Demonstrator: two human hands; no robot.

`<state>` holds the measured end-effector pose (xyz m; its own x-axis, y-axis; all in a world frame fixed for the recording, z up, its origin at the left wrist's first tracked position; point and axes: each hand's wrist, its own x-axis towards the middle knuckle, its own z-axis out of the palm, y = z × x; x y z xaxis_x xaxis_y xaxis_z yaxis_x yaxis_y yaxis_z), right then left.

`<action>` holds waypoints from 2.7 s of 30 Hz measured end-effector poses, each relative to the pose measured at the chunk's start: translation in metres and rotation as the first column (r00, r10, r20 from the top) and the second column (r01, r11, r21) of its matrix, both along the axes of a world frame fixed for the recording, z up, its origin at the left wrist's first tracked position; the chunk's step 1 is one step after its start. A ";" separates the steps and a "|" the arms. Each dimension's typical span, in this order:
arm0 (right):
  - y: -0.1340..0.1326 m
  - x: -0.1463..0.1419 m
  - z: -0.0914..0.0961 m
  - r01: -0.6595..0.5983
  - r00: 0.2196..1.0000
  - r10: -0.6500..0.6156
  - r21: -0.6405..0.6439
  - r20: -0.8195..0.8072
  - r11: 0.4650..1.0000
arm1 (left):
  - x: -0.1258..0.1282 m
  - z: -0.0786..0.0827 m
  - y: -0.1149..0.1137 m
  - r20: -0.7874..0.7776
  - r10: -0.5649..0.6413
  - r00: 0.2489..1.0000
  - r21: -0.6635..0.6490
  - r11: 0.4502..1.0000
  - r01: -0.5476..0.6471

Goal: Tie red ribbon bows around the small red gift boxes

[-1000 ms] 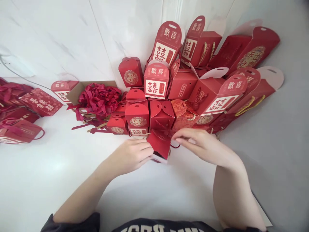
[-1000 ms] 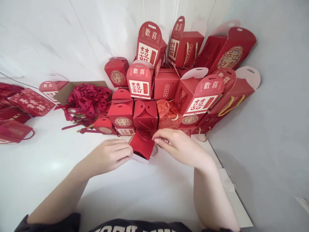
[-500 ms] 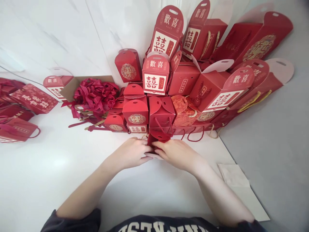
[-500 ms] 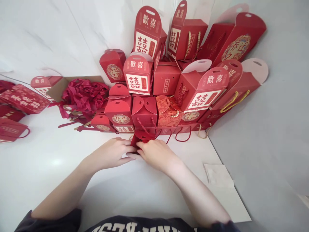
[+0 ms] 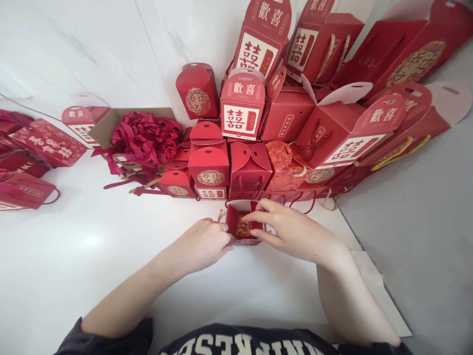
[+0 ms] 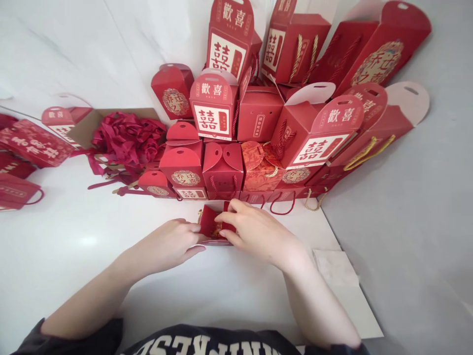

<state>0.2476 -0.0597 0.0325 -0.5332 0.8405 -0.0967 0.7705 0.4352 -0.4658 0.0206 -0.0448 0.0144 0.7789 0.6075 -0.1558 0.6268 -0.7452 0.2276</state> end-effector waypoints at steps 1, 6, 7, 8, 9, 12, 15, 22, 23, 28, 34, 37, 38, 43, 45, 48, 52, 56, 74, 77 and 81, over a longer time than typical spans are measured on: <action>0.000 -0.001 -0.002 -0.008 1.000 0.008 0.000 -0.017 1.000 | 0.000 0.003 0.000 -0.013 -0.028 1.000 0.003 1.000 0.028; 0.001 -0.006 0.002 -0.004 0.995 -0.004 -0.075 -0.097 0.997 | -0.005 0.019 0.005 0.069 0.006 0.998 0.073 0.997 -0.011; 0.000 -0.006 0.005 0.025 0.993 -0.033 -0.068 -0.115 0.997 | -0.007 0.020 0.007 0.113 0.043 0.993 0.107 0.993 -0.055; -0.001 -0.006 0.007 0.062 0.989 -0.067 -0.046 -0.133 0.997 | -0.007 0.020 0.008 0.163 0.075 0.984 0.135 0.986 -0.098; -0.001 -0.006 0.009 0.097 0.985 -0.098 -0.015 -0.145 0.995 | -0.008 0.020 0.010 0.214 0.096 0.972 0.155 0.979 -0.131; 0.000 -0.007 0.005 0.130 0.987 -0.122 0.065 -0.105 0.989 | -0.008 0.013 0.015 0.284 0.084 0.955 0.143 0.981 -0.129; 0.005 -0.013 -0.008 0.117 0.993 -0.119 0.068 0.025 0.991 | -0.007 0.006 0.018 0.224 0.048 0.973 0.086 0.994 -0.069; 0.008 -0.018 -0.013 0.097 0.995 -0.098 0.047 0.014 0.994 | -0.042 0.018 0.042 0.469 0.316 0.825 0.056 0.921 -0.385; 0.007 -0.015 -0.010 0.109 0.994 -0.109 0.050 -0.008 0.993 | -0.055 0.019 0.053 0.555 0.386 0.737 0.080 0.857 -0.508; 0.007 -0.006 -0.004 0.181 0.983 -0.181 0.051 0.011 0.982 | -0.121 -0.008 0.120 0.692 0.509 0.511 0.273 0.472 -0.839; 0.007 -0.006 -0.004 0.158 0.987 -0.159 0.023 0.022 0.987 | -0.141 -0.024 0.145 0.681 0.529 0.507 0.233 0.499 -0.835; 0.006 -0.003 -0.002 0.171 0.985 -0.171 0.027 0.023 0.985 | -0.129 0.001 0.129 0.847 0.338 0.410 0.197 0.517 -0.833; 0.006 -0.001 -0.002 0.175 0.984 -0.176 0.027 0.019 0.984 | -0.122 0.013 0.122 0.903 0.239 0.358 0.166 0.574 -0.802; 0.004 -0.001 0.001 0.172 0.984 -0.169 0.066 -0.061 0.983 | -0.077 0.060 0.065 0.977 -0.199 -0.077 0.097 0.734 -0.672; 0.002 -0.004 0.003 0.147 0.980 -0.131 0.099 -0.153 0.984 | -0.059 0.068 0.039 0.991 -0.048 -0.128 -0.038 0.799 -0.600; -0.003 -0.011 0.009 0.114 0.932 -0.051 0.156 -0.359 0.981 | -0.040 0.070 0.011 0.904 0.417 0.094 -0.348 0.845 -0.406; -0.009 -0.019 0.015 0.166 0.799 -0.054 0.132 -0.599 0.977 | -0.031 0.066 0.003 0.666 0.592 0.454 -0.535 0.803 -0.262; -0.009 -0.024 0.016 -0.024 0.685 -0.025 -0.056 -0.728 0.998 | -0.026 0.062 0.006 0.621 0.543 0.565 -0.580 0.803 -0.135; -0.002 -0.022 0.004 -0.428 0.259 -0.507 -0.568 -0.822 0.703 | -0.034 0.061 0.012 0.467 0.400 0.788 -0.523 0.844 -0.119; -0.003 -0.027 0.003 -0.398 0.325 -0.496 -0.592 -0.805 0.701 | -0.033 0.055 0.012 0.528 0.276 0.803 -0.266 0.952 -0.152; -0.004 -0.040 -0.005 -0.308 0.449 -0.423 -0.581 -0.787 0.754 | -0.032 0.044 0.015 0.604 -0.086 0.792 0.369 0.911 -0.183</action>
